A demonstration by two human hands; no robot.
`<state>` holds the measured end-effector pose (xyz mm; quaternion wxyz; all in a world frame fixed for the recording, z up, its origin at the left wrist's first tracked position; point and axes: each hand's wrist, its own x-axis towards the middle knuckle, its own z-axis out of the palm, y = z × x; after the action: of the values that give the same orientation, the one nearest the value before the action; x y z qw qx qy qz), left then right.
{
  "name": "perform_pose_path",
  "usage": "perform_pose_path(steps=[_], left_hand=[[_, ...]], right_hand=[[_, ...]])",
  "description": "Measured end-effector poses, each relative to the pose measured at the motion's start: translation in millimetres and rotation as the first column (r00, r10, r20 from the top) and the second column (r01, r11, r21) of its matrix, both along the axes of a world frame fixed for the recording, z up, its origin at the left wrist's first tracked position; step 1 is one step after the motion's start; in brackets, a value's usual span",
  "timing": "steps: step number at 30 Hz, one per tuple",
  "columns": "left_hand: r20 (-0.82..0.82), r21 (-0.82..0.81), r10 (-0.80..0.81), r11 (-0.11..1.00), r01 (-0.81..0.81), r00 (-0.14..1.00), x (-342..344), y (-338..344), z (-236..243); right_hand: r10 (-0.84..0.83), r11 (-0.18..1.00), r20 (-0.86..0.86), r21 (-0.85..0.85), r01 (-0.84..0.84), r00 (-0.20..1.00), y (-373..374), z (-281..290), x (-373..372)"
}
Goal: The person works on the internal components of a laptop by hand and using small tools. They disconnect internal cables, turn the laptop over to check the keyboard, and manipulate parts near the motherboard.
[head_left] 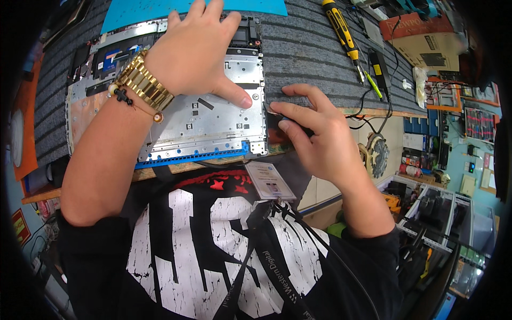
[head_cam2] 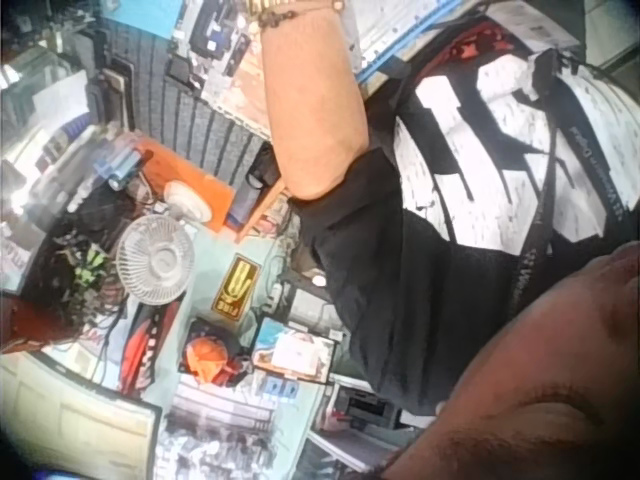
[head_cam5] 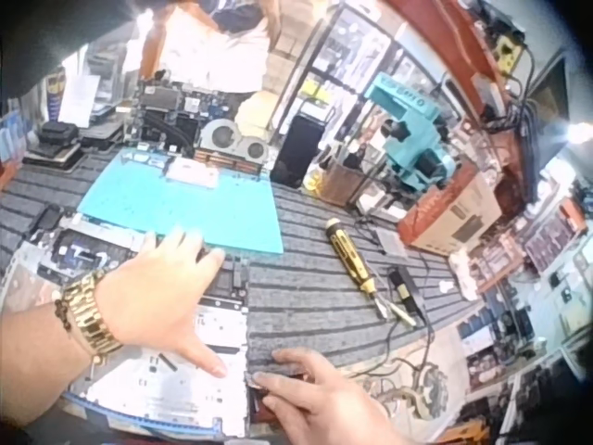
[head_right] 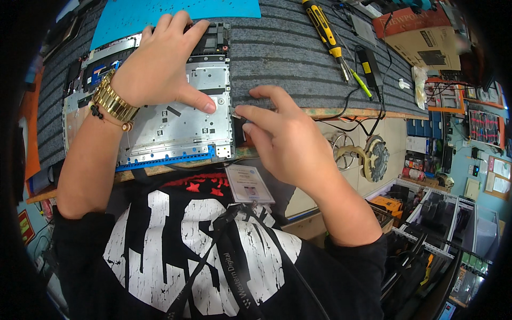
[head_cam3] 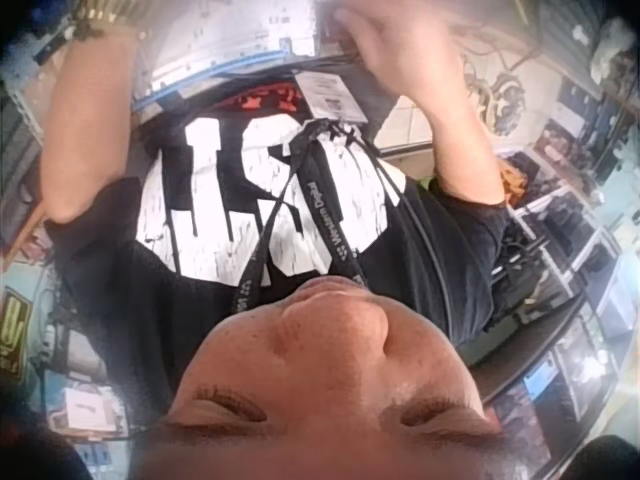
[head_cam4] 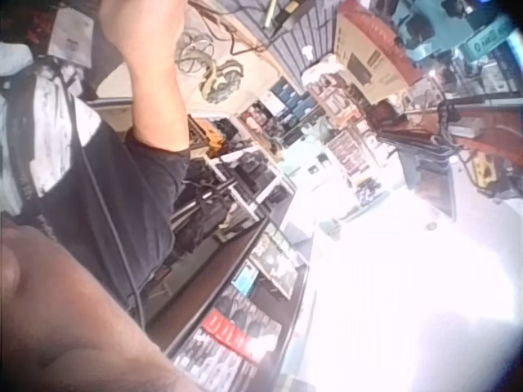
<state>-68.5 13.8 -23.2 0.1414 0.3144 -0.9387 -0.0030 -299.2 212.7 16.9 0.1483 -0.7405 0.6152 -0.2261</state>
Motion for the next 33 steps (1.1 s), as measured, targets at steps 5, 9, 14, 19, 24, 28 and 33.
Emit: perform_pose_path(steps=[5, 9, 14, 19, 24, 28, 33], left_hand=[[0.009, -0.006, 0.011, 1.0, -0.011, 1.0, 1, 0, 1], [0.011, 0.005, 0.019, 1.0, -0.019, 1.0, -1, 0, 0], [-0.005, -0.011, 0.025, 1.0, -0.025, 1.0, 1, -2, -3], [-0.035, 0.026, 0.02, 0.999, -0.019, 0.999, 3, -3, -6], [-0.038, -0.002, 0.032, 0.999, -0.032, 0.999, 2, -1, -9], [-0.033, -0.003, 0.026, 1.0, -0.026, 0.999, 2, -3, -9], [-0.018, 0.0, 0.039, 0.999, -0.039, 0.999, 2, -3, -9]], right_hand=[[-0.05, 0.993, 0.126, 0.115, 0.035, 0.991, -4, 6, -1], [0.035, 0.994, -0.167, 0.108, -0.017, 0.985, -14, 19, -2], [0.184, 0.981, -0.297, 0.119, -0.155, 0.937, -36, 39, -15], [0.188, 0.97, -0.172, 0.189, -0.155, 0.967, -31, 47, -19], [0.108, 0.975, -0.05, 0.199, -0.096, 0.993, -10, 34, -12], [0.074, 0.995, -0.102, 0.08, -0.065, 0.992, -1, 24, -5], [0.038, 0.995, -0.16, 0.093, -0.023, 0.986, 2, 28, 3]])
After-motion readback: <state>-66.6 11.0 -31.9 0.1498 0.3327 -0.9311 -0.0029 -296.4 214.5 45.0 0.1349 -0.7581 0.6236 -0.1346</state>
